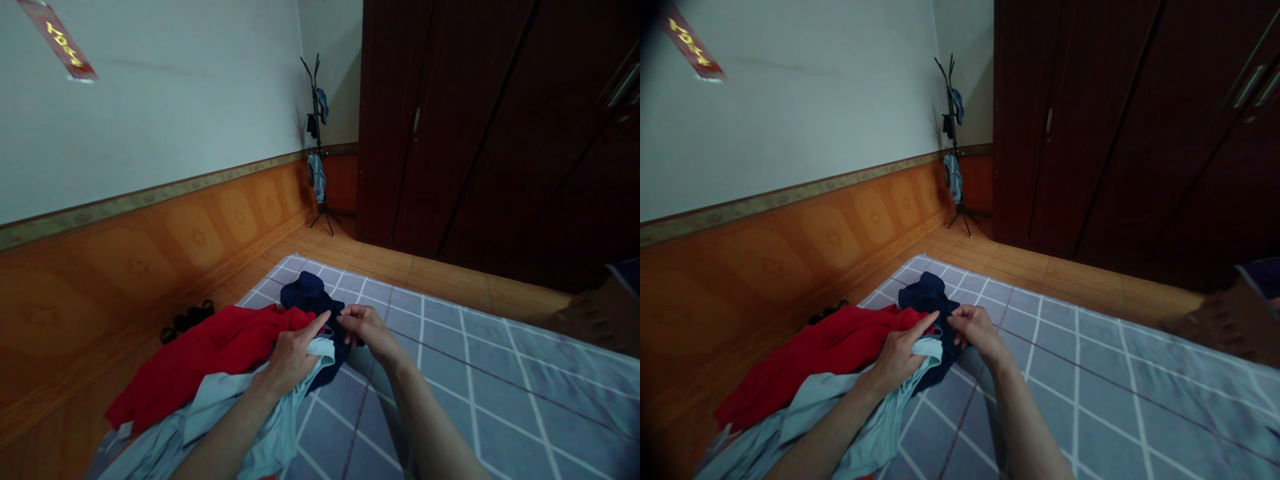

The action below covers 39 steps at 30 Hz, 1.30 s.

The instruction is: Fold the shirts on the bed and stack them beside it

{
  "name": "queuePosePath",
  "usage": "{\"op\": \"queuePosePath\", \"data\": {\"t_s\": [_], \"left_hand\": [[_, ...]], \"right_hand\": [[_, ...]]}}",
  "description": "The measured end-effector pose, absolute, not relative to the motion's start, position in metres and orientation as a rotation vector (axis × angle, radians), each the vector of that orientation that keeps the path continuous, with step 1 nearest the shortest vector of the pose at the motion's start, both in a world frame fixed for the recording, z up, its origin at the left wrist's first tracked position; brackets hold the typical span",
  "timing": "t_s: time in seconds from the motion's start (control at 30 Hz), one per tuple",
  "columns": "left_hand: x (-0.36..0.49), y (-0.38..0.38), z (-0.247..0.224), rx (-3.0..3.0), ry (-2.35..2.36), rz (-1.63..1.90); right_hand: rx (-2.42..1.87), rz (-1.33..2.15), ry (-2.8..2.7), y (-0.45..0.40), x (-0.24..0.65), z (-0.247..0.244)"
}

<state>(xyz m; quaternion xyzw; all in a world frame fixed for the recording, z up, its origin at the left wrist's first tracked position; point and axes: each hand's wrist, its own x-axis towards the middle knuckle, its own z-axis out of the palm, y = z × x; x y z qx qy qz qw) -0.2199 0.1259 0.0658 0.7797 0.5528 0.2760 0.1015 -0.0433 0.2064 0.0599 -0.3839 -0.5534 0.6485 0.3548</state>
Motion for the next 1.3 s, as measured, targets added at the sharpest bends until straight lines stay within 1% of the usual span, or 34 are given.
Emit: {"op": "queuePosePath", "data": {"t_s": [0.17, 0.27, 0.33, 0.5, 0.73, 0.87, 1.03, 1.3], "left_hand": [[-0.221, 0.127, 0.062, 2.460, 1.488, 0.820], [-0.222, 0.128, 0.060, 2.468, 1.485, 0.882], [-0.221, 0.128, 0.060, 2.455, 1.519, 0.856], [-0.222, 0.128, 0.062, 2.392, 1.618, 0.757], [-0.223, 0.127, 0.066, 2.403, 1.488, 0.787], [-0.224, 0.126, 0.069, 2.378, 1.416, 0.708], [-0.221, 0.123, 0.071, 2.318, 1.560, 0.701], [-0.222, 0.125, 0.068, 2.449, 1.512, 0.640]], "right_hand": [[-0.897, 1.769, -1.410, 0.197, -0.054, 0.068], [-0.882, 1.796, -1.383, 0.198, -0.054, 0.068], [-0.882, 1.808, -1.373, 0.199, -0.053, 0.067], [-0.910, 1.740, -1.298, 0.205, -0.047, 0.064], [-0.972, 1.636, -1.277, 0.207, -0.047, 0.064], [-0.988, 1.623, -1.324, 0.203, -0.055, 0.066], [-0.976, 1.637, -1.378, 0.198, -0.058, 0.070], [-0.926, 1.706, -1.328, 0.196, -0.058, 0.073]]}}
